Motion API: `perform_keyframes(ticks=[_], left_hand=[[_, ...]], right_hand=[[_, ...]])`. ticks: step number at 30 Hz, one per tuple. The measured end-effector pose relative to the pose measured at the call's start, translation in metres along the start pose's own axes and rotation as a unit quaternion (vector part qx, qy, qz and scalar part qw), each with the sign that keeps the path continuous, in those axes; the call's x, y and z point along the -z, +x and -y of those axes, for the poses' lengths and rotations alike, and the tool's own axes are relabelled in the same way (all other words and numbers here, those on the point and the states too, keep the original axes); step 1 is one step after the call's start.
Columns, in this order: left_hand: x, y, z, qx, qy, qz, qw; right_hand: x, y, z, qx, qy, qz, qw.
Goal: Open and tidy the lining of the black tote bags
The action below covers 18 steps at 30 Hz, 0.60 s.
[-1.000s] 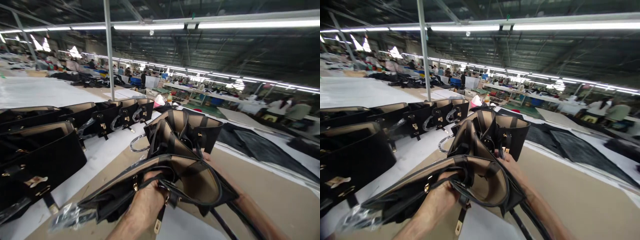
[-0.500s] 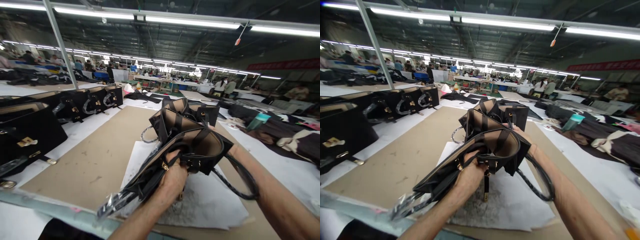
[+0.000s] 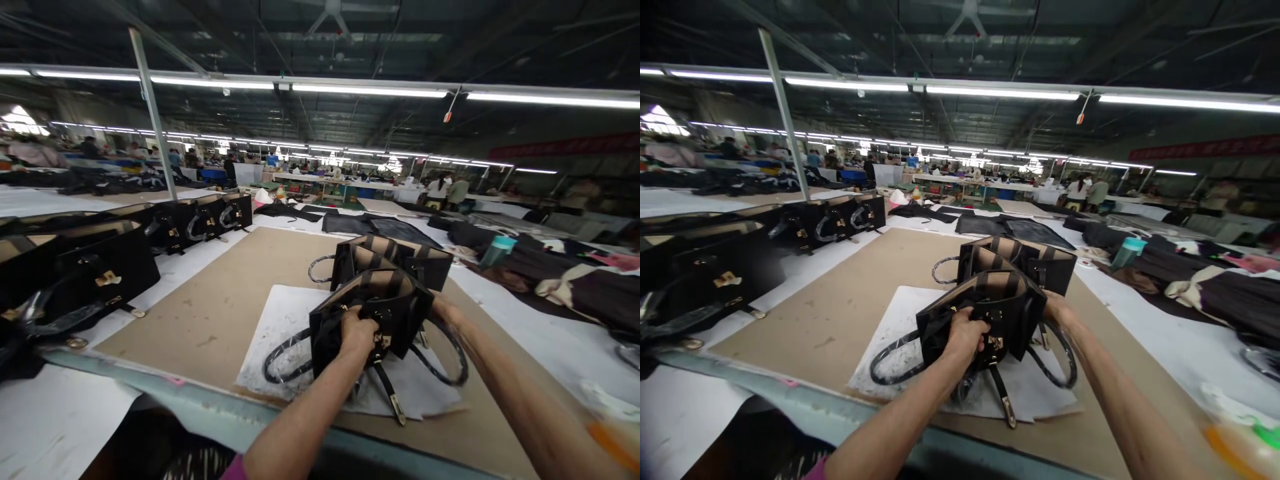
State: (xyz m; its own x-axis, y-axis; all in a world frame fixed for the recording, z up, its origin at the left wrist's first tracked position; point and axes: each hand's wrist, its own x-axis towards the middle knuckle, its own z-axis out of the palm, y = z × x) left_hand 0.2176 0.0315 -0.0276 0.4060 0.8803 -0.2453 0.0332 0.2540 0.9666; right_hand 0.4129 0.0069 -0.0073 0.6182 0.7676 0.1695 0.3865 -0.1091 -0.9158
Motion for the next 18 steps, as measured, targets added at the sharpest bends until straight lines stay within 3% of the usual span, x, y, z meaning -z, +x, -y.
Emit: perform_keyframes(ticks=[3,5,7,9,11,13,16,18], left_hand=[[-0.010,-0.005,0.006,-0.013,-0.046,0.010,0.999],[-0.009,-0.015,0.013,-0.036,-0.044,0.042,0.998],[0.002,-0.033,0.018,-0.083,0.029,0.071,0.994],[0.021,-0.059,0.018,-0.144,0.157,0.076,0.974],[0.046,-0.087,0.011,-0.202,0.303,0.079,0.928],[0.071,-0.109,0.001,-0.244,0.420,0.079,0.871],[0.100,-0.115,-0.012,-0.295,0.497,-0.061,0.814],[0.111,-0.104,-0.015,-0.275,0.522,-0.102,0.801]], right_hand=[[0.018,-0.014,0.001,-0.006,-0.036,0.001,0.999],[0.024,-0.042,0.005,0.047,-0.131,-0.071,0.988],[0.018,-0.083,0.007,0.151,-0.256,-0.156,0.942],[0.000,-0.127,0.004,0.211,-0.301,-0.133,0.920],[-0.024,-0.162,-0.002,0.197,-0.320,-0.084,0.923],[-0.047,-0.181,-0.006,0.179,-0.313,-0.080,0.929],[-0.064,-0.184,-0.005,0.099,-0.277,-0.104,0.950],[-0.066,-0.179,-0.001,0.047,-0.256,-0.104,0.960]])
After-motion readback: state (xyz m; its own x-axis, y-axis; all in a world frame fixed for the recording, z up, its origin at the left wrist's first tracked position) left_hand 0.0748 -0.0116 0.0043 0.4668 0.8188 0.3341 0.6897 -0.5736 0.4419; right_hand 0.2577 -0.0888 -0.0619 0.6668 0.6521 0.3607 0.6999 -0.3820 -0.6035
